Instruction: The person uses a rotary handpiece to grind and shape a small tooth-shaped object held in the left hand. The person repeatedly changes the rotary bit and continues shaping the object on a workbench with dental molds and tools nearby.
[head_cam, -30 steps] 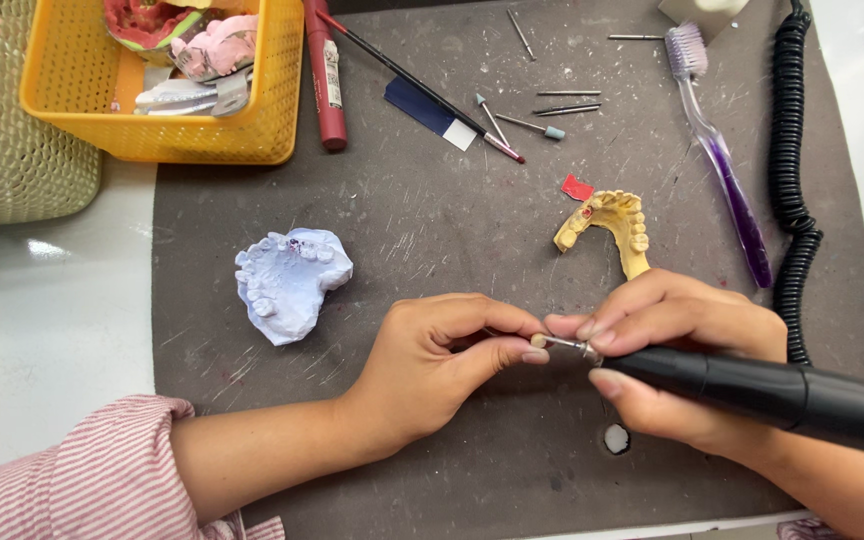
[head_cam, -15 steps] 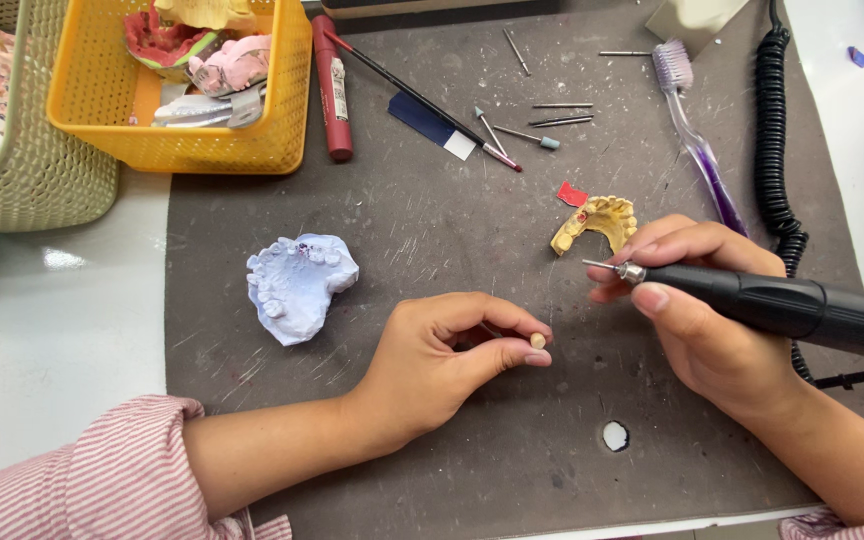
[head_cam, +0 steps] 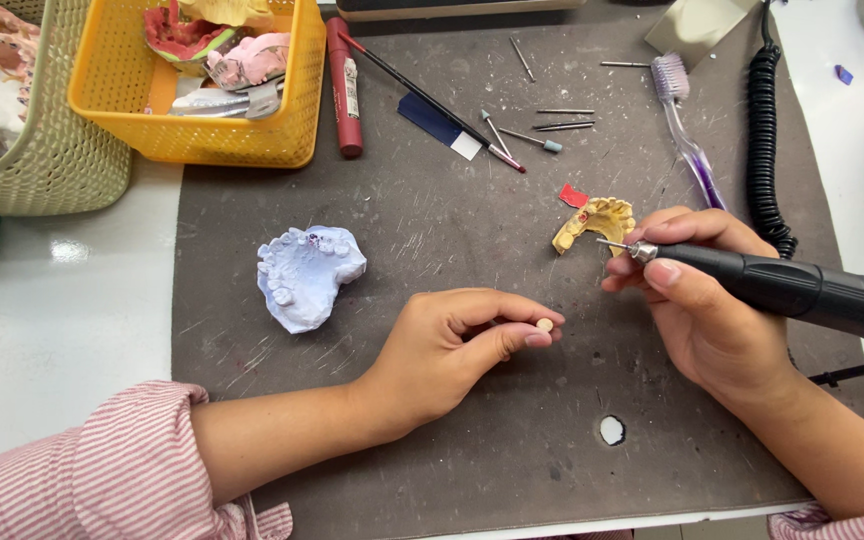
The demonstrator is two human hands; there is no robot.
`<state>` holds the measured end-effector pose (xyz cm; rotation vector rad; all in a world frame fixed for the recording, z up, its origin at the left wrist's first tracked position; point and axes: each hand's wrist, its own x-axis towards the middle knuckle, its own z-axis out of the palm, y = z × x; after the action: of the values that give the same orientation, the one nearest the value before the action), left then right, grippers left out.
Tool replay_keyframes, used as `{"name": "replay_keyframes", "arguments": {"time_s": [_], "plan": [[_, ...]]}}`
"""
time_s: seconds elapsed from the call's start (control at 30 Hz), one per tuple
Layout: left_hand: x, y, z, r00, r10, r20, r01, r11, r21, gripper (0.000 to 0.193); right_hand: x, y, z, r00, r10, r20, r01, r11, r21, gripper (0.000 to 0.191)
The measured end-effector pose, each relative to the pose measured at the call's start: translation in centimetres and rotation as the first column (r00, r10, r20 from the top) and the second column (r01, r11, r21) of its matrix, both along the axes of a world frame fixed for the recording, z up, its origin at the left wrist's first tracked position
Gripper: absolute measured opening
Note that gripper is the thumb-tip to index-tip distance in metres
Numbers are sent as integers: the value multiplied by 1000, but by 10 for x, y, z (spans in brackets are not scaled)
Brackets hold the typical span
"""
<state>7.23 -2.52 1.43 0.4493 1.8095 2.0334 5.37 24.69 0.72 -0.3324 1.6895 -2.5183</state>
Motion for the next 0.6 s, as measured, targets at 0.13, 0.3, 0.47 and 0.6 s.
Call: {"name": "replay_keyframes", "arguments": {"time_s": [0.13,0.3,0.47,0.6], "plan": [[1,3,-2,995,-29,90,23,998,66,25,2,2,5,987,163,1,-162,983,-80,16],[0,2,-3,999,-21,-31,19,998,-64,26,7,3,16,952,299,-68,-283,942,180,17],[-1,1,-3,996,-14,-92,5,995,-95,26,7,-6,22,936,310,-168,-244,912,329,13],[-1,1,-3,989,0,-150,-13,996,-90,25,7,-11,26,914,315,-255,-190,889,416,14]]}}
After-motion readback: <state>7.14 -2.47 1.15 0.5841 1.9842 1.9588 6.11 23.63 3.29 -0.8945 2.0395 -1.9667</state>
